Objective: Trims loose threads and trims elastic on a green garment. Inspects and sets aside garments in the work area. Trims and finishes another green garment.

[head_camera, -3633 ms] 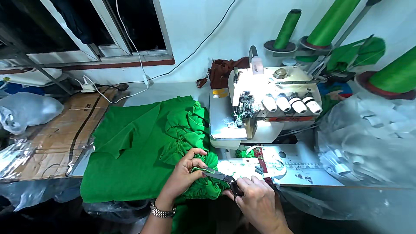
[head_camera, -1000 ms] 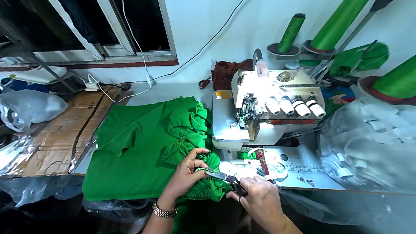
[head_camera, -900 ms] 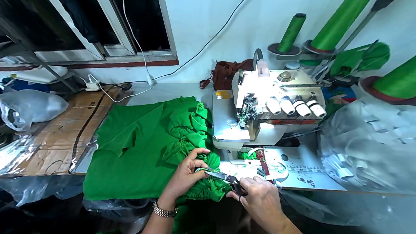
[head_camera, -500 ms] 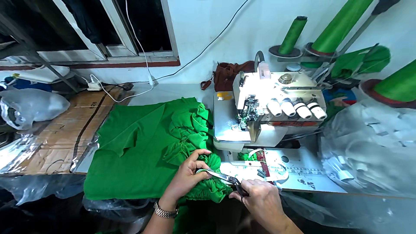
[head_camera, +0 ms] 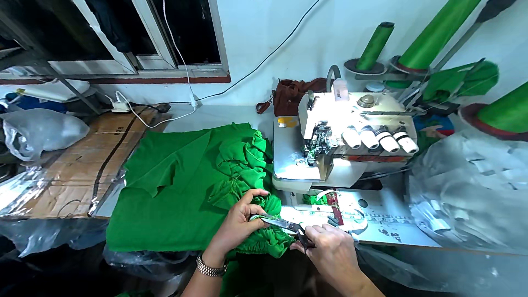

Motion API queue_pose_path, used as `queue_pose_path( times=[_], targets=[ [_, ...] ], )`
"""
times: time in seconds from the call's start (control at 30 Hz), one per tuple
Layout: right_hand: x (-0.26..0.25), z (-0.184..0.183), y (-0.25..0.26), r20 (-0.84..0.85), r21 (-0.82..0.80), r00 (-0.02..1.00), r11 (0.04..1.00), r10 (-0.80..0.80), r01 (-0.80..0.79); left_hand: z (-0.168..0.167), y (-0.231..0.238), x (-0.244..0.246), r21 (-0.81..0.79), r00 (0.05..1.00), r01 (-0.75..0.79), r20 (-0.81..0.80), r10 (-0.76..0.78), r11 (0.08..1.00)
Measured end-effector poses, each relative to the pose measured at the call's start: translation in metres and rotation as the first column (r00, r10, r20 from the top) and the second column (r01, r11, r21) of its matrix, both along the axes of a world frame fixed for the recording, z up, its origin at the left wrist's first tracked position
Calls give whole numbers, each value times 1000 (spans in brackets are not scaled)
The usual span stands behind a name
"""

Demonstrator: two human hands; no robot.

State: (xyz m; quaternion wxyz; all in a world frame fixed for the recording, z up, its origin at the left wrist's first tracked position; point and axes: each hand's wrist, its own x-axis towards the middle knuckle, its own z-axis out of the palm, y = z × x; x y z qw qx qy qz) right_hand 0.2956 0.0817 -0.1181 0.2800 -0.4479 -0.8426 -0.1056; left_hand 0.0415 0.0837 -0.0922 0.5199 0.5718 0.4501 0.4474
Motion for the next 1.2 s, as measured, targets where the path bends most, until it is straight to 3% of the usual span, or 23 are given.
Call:
queue_pose_path(
  times=[0.47, 0.67, 1.2],
  targets=[
    [-4, 0, 2, 32, 65, 999, 998, -22, 20, 2, 1, 0, -2, 1000, 21, -3, -21, 1000],
    [-2, -1, 3, 20, 47, 999, 998, 28, -29, 1, 0, 0, 10, 1000, 26, -7, -26, 1000],
    [-3, 6, 4, 72, 38, 997, 999, -19, 16, 1, 0, 1, 4, 1000, 21, 16, -21, 1000]
  ],
)
